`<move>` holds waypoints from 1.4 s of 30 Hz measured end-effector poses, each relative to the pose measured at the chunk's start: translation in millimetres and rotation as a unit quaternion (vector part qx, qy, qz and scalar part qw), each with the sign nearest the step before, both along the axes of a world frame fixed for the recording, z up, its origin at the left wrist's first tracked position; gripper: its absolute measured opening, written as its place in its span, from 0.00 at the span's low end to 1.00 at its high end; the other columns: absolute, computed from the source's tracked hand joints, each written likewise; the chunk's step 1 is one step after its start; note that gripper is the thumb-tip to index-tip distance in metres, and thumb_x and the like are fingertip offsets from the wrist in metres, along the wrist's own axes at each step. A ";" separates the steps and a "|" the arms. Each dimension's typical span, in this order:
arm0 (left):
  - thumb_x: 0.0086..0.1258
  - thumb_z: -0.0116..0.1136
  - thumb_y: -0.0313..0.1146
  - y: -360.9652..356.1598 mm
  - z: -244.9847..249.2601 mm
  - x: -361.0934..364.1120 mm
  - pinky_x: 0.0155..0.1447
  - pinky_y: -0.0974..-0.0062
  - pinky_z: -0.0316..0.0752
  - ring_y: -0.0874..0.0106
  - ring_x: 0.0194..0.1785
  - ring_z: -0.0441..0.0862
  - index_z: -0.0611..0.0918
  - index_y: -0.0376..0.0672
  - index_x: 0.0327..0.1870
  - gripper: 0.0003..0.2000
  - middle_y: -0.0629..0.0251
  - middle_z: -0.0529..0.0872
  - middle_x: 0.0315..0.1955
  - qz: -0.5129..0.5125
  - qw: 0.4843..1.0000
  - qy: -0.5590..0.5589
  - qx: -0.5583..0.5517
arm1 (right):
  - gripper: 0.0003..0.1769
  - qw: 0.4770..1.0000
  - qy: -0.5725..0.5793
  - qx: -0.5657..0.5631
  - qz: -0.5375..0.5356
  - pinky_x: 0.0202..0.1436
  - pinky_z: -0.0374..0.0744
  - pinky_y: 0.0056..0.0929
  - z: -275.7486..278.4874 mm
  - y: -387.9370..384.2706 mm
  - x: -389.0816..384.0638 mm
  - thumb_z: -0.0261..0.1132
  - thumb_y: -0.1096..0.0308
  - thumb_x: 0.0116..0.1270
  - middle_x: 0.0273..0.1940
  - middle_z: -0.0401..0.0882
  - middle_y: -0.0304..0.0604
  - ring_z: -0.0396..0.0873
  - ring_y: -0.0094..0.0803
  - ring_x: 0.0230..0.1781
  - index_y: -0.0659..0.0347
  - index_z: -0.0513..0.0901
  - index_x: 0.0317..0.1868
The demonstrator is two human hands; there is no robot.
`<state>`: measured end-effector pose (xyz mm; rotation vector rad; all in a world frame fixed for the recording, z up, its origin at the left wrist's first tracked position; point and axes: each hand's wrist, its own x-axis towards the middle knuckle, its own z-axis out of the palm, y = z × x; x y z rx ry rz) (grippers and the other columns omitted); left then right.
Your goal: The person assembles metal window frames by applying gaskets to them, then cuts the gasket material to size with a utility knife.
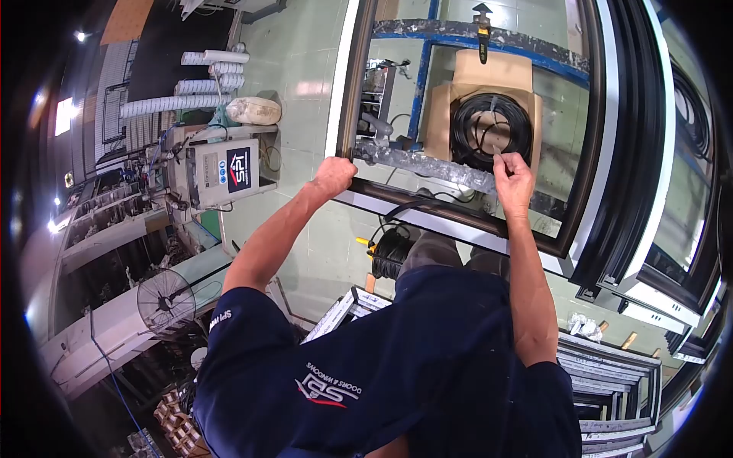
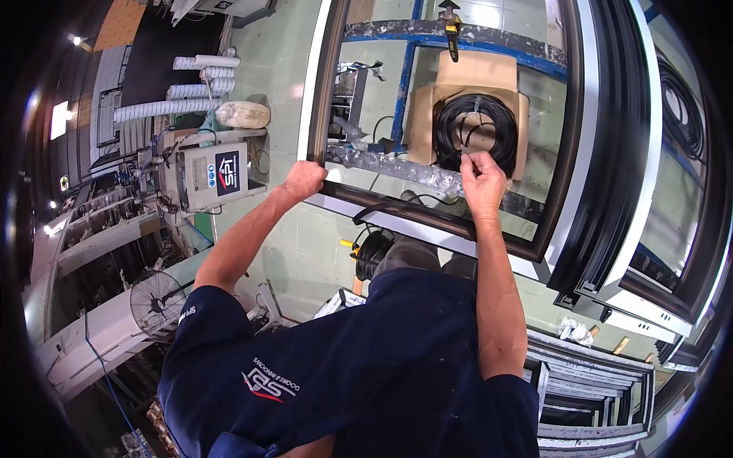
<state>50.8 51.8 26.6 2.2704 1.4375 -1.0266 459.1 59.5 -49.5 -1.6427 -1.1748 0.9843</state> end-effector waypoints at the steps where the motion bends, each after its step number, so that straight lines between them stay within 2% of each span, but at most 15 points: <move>1: 0.56 0.65 0.32 0.9 -1.0 -1.9 0.46 0.57 0.84 0.55 0.39 0.89 0.87 0.45 0.28 0.03 0.56 0.89 0.28 -0.004 1.000 -0.008 0.002 | 0.08 1.000 -0.002 0.001 -0.001 0.34 0.79 0.28 1.4 1.2 0.2 0.73 0.69 0.65 0.27 0.85 0.43 0.81 0.26 0.25 0.66 0.85 0.35; 15: 0.55 0.65 0.31 6.6 3.0 2.8 0.46 0.57 0.85 0.56 0.39 0.89 0.88 0.43 0.30 0.05 0.54 0.89 0.30 0.007 1.000 0.012 -0.016 | 0.08 1.000 -0.004 0.014 -0.017 0.32 0.78 0.27 3.1 0.6 -1.4 0.73 0.70 0.64 0.27 0.85 0.43 0.80 0.25 0.24 0.67 0.85 0.35; 18: 0.57 0.64 0.31 3.4 9.4 -2.9 0.44 0.56 0.83 0.53 0.37 0.88 0.86 0.42 0.30 0.04 0.53 0.88 0.29 0.044 0.994 -0.095 0.020 | 0.08 1.000 0.008 0.012 -0.019 0.33 0.78 0.25 -1.8 -0.7 -1.6 0.73 0.70 0.65 0.28 0.86 0.41 0.79 0.21 0.25 0.67 0.85 0.35; 19: 0.57 0.64 0.31 -1.2 14.5 -3.2 0.42 0.58 0.82 0.54 0.35 0.88 0.85 0.41 0.30 0.04 0.53 0.88 0.28 0.123 0.978 -0.157 0.059 | 0.08 0.999 0.018 0.013 -0.022 0.34 0.78 0.24 -3.5 -1.2 -1.7 0.73 0.71 0.66 0.28 0.85 0.39 0.78 0.20 0.26 0.67 0.85 0.35; 21: 0.58 0.64 0.30 -15.1 31.7 -3.7 0.39 0.61 0.80 0.56 0.32 0.86 0.84 0.40 0.30 0.04 0.53 0.86 0.26 0.281 0.908 -0.274 0.145 | 0.07 0.999 0.042 0.018 -0.020 0.35 0.77 0.22 -4.0 -1.6 -2.4 0.72 0.71 0.67 0.29 0.85 0.36 0.78 0.17 0.28 0.67 0.85 0.36; 22: 0.65 0.65 0.32 -23.4 40.2 -3.4 0.36 0.69 0.77 0.69 0.28 0.83 0.83 0.38 0.29 0.08 0.61 0.86 0.23 0.365 0.862 -0.320 0.150 | 0.06 0.996 0.093 0.003 -0.013 0.38 0.76 0.19 -2.6 -1.8 -2.2 0.70 0.72 0.70 0.30 0.84 0.32 0.76 0.15 0.30 0.67 0.85 0.38; 24: 0.72 0.65 0.36 -51.2 53.2 13.8 0.36 0.74 0.75 0.79 0.29 0.79 0.85 0.37 0.30 0.12 0.70 0.85 0.23 0.519 0.718 -0.451 0.112 | 0.08 0.988 0.149 -0.040 0.013 0.36 0.73 0.17 7.7 0.6 0.5 0.69 0.69 0.72 0.31 0.82 0.30 0.74 0.15 0.30 0.67 0.84 0.39; 27: 0.72 0.68 0.33 -94.7 64.9 87.3 0.52 0.75 0.80 0.78 0.46 0.84 0.85 0.35 0.53 0.14 0.67 0.88 0.45 0.569 0.562 -0.600 0.001 | 0.08 0.950 0.252 -0.135 0.126 0.36 0.69 0.16 64.7 -1.2 -22.8 0.69 0.67 0.73 0.31 0.80 0.28 0.71 0.14 0.30 0.64 0.85 0.40; 29: 0.70 0.71 0.32 -111.2 67.6 129.7 0.54 0.74 0.79 0.77 0.48 0.84 0.84 0.34 0.55 0.17 0.66 0.88 0.47 0.572 0.456 -0.679 -0.066 | 0.06 0.918 0.289 -0.157 0.220 0.37 0.73 0.17 99.6 -14.4 -62.6 0.68 0.69 0.73 0.33 0.84 0.33 0.76 0.16 0.31 0.63 0.85 0.41; 30: 0.69 0.72 0.32 -115.8 65.4 140.8 0.54 0.75 0.79 0.77 0.48 0.84 0.84 0.34 0.55 0.17 0.65 0.88 0.47 0.555 0.442 -0.702 -0.056 | 0.05 0.906 0.293 -0.177 0.249 0.39 0.76 0.19 113.7 -22.0 -81.8 0.68 0.70 0.73 0.34 0.86 0.37 0.79 0.18 0.32 0.64 0.85 0.42; 33: 0.69 0.72 0.31 -129.7 63.7 150.5 0.49 0.81 0.78 0.83 0.45 0.81 0.85 0.33 0.51 0.14 0.70 0.88 0.40 0.595 0.326 -0.734 -0.024 | 0.02 0.886 0.337 -0.196 0.252 0.41 0.78 0.21 134.6 -42.0 -129.8 0.68 0.76 0.71 0.38 0.86 0.39 0.80 0.20 0.35 0.66 0.85 0.39; 37: 0.70 0.70 0.29 -147.2 50.3 127.3 0.38 0.79 0.75 0.85 0.36 0.79 0.88 0.33 0.40 0.07 0.71 0.88 0.29 0.642 0.272 -0.712 0.083 | 0.02 0.883 0.273 -0.211 0.318 0.42 0.78 0.21 130.5 -61.7 -173.4 0.69 0.78 0.68 0.41 0.84 0.39 0.80 0.22 0.37 0.68 0.86 0.39; 39: 0.69 0.69 0.27 -160.3 38.4 111.7 0.37 0.78 0.75 0.83 0.34 0.81 0.89 0.33 0.38 0.06 0.66 0.89 0.28 0.630 0.292 -0.706 0.140 | 0.05 0.882 0.191 -0.146 0.406 0.42 0.78 0.21 122.0 -62.8 -190.2 0.70 0.76 0.69 0.41 0.85 0.39 0.81 0.23 0.38 0.68 0.87 0.43; 41: 0.67 0.68 0.25 -174.8 30.5 88.4 0.37 0.76 0.77 0.78 0.33 0.85 0.89 0.32 0.36 0.04 0.62 0.90 0.28 0.607 0.334 -0.696 0.190 | 0.09 0.892 0.053 -0.197 0.402 0.43 0.79 0.22 133.7 -50.6 -218.2 0.70 0.73 0.69 0.42 0.86 0.39 0.82 0.24 0.39 0.67 0.88 0.47; 42: 0.68 0.68 0.24 -184.1 23.3 80.9 0.38 0.77 0.77 0.78 0.33 0.85 0.89 0.32 0.36 0.04 0.63 0.90 0.28 0.634 0.302 -0.686 0.187 | 0.12 0.897 0.075 -0.196 0.388 0.43 0.79 0.24 123.7 -43.0 -232.0 0.70 0.72 0.70 0.39 0.86 0.39 0.82 0.24 0.38 0.67 0.87 0.51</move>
